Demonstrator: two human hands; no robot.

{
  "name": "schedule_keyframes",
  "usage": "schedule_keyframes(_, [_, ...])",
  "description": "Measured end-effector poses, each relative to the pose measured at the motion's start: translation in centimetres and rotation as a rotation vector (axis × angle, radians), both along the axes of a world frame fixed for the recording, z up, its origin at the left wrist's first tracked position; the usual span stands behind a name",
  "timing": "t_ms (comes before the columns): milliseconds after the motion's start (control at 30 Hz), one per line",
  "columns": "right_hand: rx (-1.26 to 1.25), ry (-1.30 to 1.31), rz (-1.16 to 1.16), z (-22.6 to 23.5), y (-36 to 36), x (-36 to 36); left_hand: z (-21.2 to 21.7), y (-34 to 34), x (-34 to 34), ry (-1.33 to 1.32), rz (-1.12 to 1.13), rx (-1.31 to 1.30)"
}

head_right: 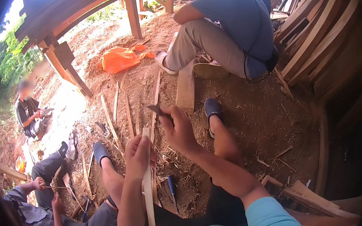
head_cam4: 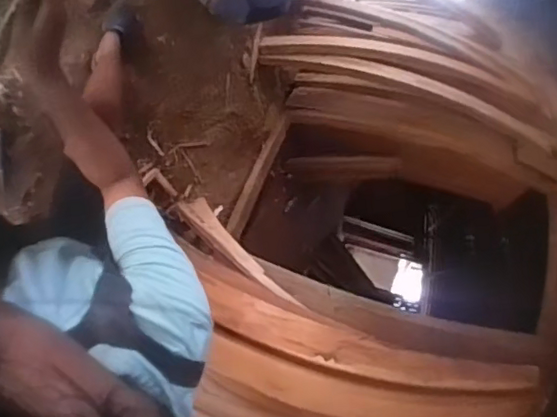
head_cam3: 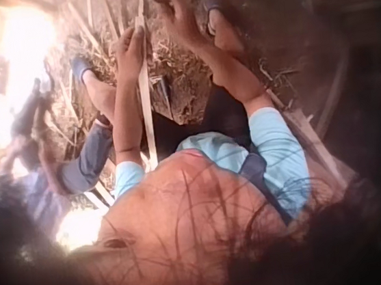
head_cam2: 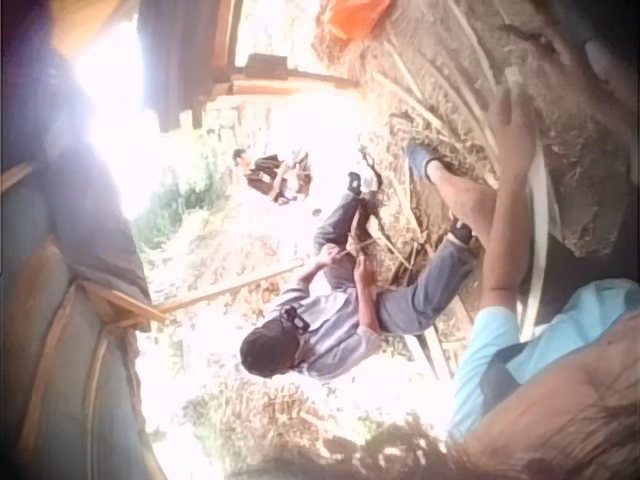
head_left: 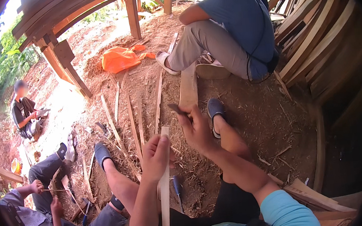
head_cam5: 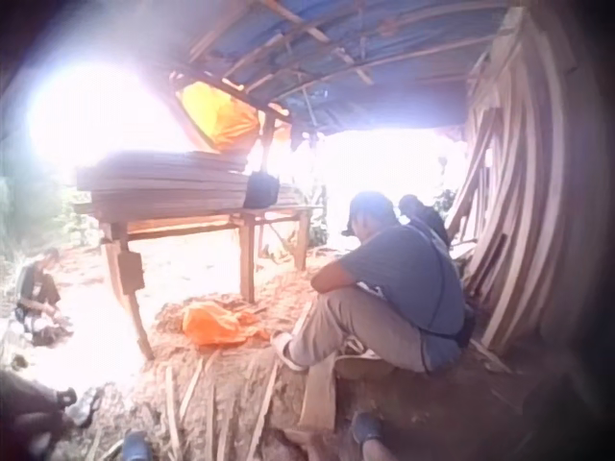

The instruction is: The person sits on the ground and uses a curved blade to shave thin strips from a long piece of wood. They repeatedly pull the blade along the wood to create shavings, while other people work nearby.

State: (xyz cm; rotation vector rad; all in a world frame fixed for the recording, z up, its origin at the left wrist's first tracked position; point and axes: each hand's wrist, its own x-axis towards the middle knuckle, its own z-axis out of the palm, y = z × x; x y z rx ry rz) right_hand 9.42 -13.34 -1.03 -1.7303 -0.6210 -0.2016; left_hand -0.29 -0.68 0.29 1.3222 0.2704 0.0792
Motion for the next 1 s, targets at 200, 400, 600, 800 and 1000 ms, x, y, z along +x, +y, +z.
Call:
schedule_keyframes(200, [-0.034,-0.211,0.233,-1.0,0.4,-2.3,-0.9,2.0,0.0,-0.09,0.022,-0.104])
schedule_keyframes(400, [0.0,-0.244,0.299,-1.0,0.4,-1.8,-0.2,2.2,0.2,-0.042,0.029,-0.154])
schedule_keyframes(600, [0.007,-0.286,0.29,-0.5,0.8,-1.7,-0.5,3.1,0.1,-0.071,-0.013,-0.29])
schedule_keyframes(800, [0.037,-0.293,0.326,-0.7,0.8,-1.4,-0.2,2.7,0.2,-0.032,0.011,-0.249])
schedule_keyframes(1000, [0.03,-0.23,0.367,-0.4,0.5,-1.3,-0.3,2.4,0.3,-0.036,0.025,-0.28])
